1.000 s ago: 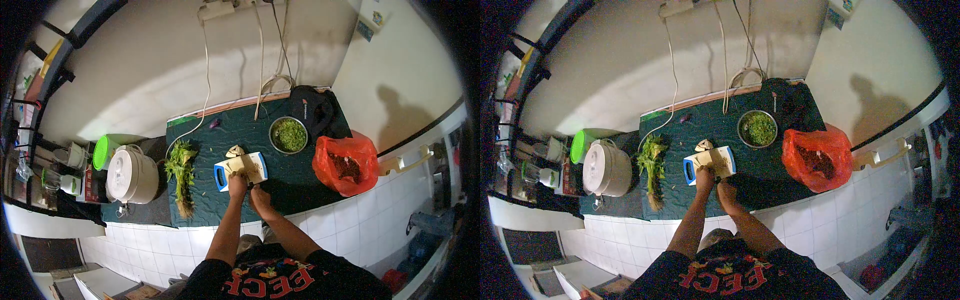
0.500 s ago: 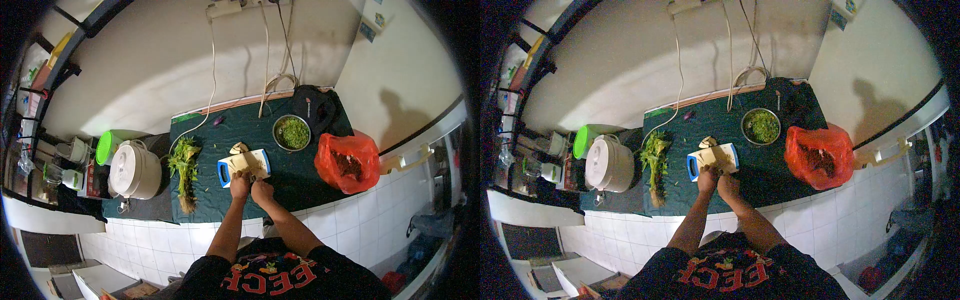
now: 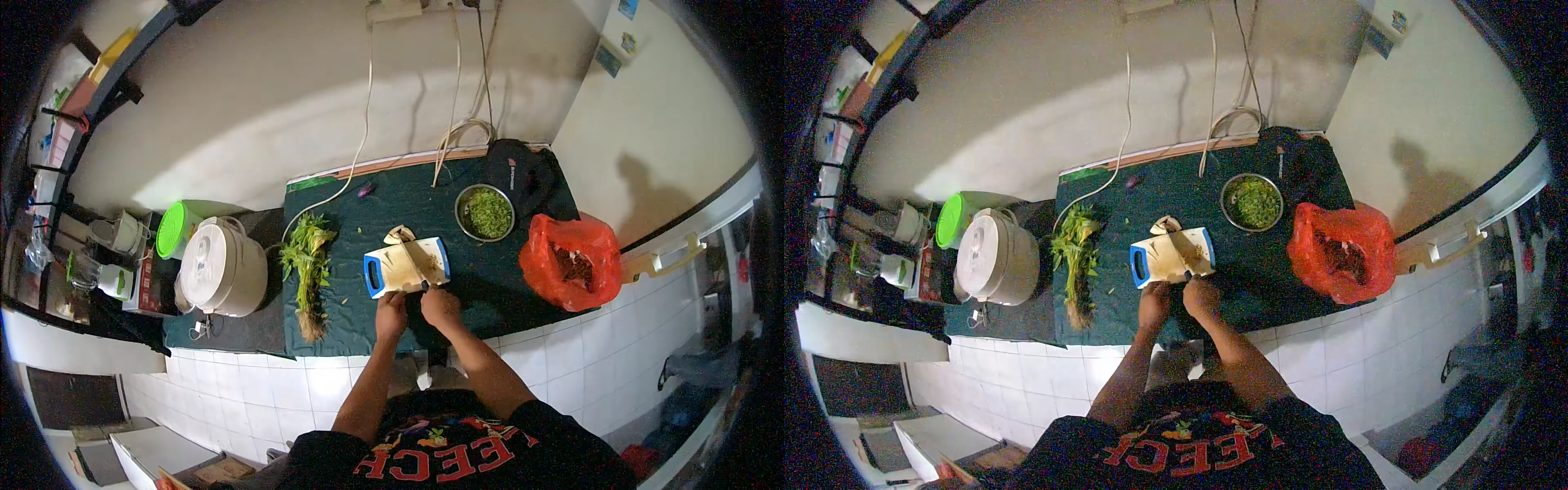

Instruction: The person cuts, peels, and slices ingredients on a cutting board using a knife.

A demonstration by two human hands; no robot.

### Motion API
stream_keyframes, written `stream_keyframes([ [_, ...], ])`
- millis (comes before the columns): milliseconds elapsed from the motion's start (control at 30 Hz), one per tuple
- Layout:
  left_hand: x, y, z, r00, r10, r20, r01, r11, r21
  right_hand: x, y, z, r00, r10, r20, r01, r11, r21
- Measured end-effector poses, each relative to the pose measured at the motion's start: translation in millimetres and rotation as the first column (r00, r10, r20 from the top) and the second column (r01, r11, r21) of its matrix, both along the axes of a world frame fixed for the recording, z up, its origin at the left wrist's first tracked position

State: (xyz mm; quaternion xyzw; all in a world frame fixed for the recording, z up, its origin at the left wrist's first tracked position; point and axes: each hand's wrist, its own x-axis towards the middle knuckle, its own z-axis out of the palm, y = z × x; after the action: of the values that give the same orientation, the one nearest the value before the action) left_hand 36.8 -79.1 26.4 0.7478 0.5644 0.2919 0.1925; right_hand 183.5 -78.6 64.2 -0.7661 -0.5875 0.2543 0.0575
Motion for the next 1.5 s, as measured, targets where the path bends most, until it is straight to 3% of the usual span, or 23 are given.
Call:
stream_keyframes([
  [100,-21.2,-18.6,5.6,0.984,0.087,0.157,-0.069,0.991,-0.119,3.3,-9.3,0.1,0.997,-0.032,-0.071,0.033,0.999,0.006],
  [167,-38.2,-17.0,0.6,0.99,0.09,0.109,-0.073,0.985,-0.155,5.2,-19.7,-12.1,0.993,-0.061,-0.098,0.078,0.98,0.181],
  [267,-58.4,5.6,3.8,0.995,0.07,0.072,-0.061,0.99,-0.123,4.4,-26.4,-2.5,0.988,-0.106,-0.116,0.124,0.979,0.161],
  [333,-63.6,24.1,22.5,0.987,0.12,0.104,-0.098,0.975,-0.198,-3.3,-25.5,4.2,0.989,-0.115,-0.098,0.127,0.983,0.135],
  [500,-72.4,71.5,12.5,1.0,0.0,0.008,0.001,0.988,-0.153,-16.5,-28.5,-0.7,0.994,-0.057,-0.097,0.071,0.987,0.145],
  [567,-67.7,89.5,19.6,1.0,0.011,0.005,-0.009,0.976,-0.216,-13.2,-30.8,-14.5,0.997,-0.024,-0.069,0.039,0.971,0.236],
  [700,-58.6,119.5,-3.2,0.989,-0.069,-0.133,0.038,0.973,-0.228,-4.7,-43.0,-25.1,0.988,-0.122,-0.093,0.139,0.969,0.206],
  [767,-52.2,127.9,-7.1,0.974,-0.198,-0.11,0.194,0.98,-0.049,2.6,-44.2,-19.2,0.99,-0.131,-0.054,0.14,0.968,0.207],
  [867,-46.3,136.6,-4.8,0.941,-0.3,-0.156,0.273,0.946,-0.174,11.0,-49.4,-22.5,0.986,-0.166,-0.023,0.167,0.965,0.2],
  [967,-41.9,140.3,-4.7,0.907,-0.274,-0.321,0.187,0.942,-0.277,15.1,-55.0,-7.6,0.983,-0.18,-0.046,0.185,0.967,0.177],
  [1067,-36.9,127.2,15.3,0.886,-0.289,-0.364,0.214,0.949,-0.233,18.7,-62.8,-11.9,0.988,-0.146,-0.053,0.153,0.972,0.178],
  [1100,-30.1,123.7,24.4,0.919,-0.224,-0.325,0.126,0.947,-0.295,19.5,-62.6,-5.6,0.988,-0.146,-0.059,0.154,0.971,0.181],
  [1167,-25.1,121.2,26.6,0.926,-0.205,-0.317,0.117,0.954,-0.277,20.8,-62.7,6.0,0.975,-0.161,-0.151,0.166,0.986,0.021],
  [1267,-21.0,123.1,13.4,0.93,-0.173,-0.325,0.083,0.958,-0.273,19.3,-76.5,-23.7,0.972,-0.122,-0.199,0.137,0.989,0.059],
  [1400,-9.8,115.2,10.4,0.941,-0.177,-0.288,0.156,0.983,-0.094,24.6,-85.5,-26.4,0.973,-0.13,-0.192,0.126,0.992,-0.033],
  [1500,4.9,103.1,8.5,0.957,-0.181,-0.229,0.181,0.983,-0.017,28.5,-90.0,-20.0,0.957,-0.176,-0.229,0.185,0.983,0.019],
])
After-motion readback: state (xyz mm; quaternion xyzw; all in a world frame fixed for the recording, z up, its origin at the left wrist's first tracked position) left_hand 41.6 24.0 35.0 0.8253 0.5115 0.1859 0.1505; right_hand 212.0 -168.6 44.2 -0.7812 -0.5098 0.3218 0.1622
